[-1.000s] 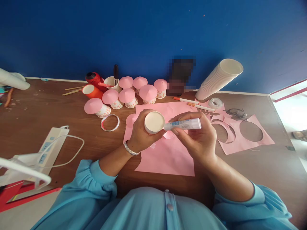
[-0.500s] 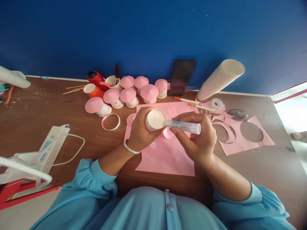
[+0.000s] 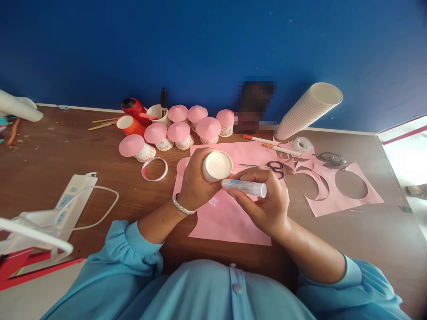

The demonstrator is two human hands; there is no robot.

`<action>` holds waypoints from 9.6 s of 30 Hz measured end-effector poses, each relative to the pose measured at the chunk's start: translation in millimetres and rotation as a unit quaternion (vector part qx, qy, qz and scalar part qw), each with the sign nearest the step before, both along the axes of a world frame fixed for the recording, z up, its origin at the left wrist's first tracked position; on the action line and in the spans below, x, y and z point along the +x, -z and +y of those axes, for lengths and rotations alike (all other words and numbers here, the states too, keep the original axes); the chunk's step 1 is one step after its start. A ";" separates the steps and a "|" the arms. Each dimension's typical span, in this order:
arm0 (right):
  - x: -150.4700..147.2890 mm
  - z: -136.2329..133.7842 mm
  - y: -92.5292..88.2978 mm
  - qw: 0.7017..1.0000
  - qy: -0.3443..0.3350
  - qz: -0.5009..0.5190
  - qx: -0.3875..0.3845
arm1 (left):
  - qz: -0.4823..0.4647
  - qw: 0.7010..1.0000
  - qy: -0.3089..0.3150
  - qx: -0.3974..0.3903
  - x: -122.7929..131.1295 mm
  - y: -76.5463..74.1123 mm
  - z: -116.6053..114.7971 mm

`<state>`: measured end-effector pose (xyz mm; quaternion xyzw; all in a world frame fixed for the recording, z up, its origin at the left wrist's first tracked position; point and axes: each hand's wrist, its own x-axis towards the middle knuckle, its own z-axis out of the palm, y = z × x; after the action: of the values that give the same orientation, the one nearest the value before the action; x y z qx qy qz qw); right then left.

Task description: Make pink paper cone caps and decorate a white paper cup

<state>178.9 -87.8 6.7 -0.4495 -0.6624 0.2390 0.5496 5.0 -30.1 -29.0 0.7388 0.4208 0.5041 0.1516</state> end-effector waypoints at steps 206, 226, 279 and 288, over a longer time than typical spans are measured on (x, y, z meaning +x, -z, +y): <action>22.4 21.7 1.0 0.998 -0.049 0.045 -0.015 | -0.020 0.996 0.050 -0.072 0.0 17.8 3.5; 22.6 20.8 -3.8 0.997 -0.050 0.052 -0.011 | -0.016 0.999 0.047 -0.014 -1.2 16.0 4.9; 25.3 18.1 -2.8 0.998 -0.048 0.026 -0.001 | -0.001 0.998 0.068 0.007 1.6 10.4 0.2; 26.2 27.1 -2.4 0.999 -0.019 0.024 -0.016 | -0.009 0.992 0.123 -0.006 3.7 5.9 -1.0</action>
<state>205.1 -60.7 9.1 -0.4399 -0.6534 0.2706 0.5534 8.7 -31.1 -34.8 0.7795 0.3282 0.4858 0.2205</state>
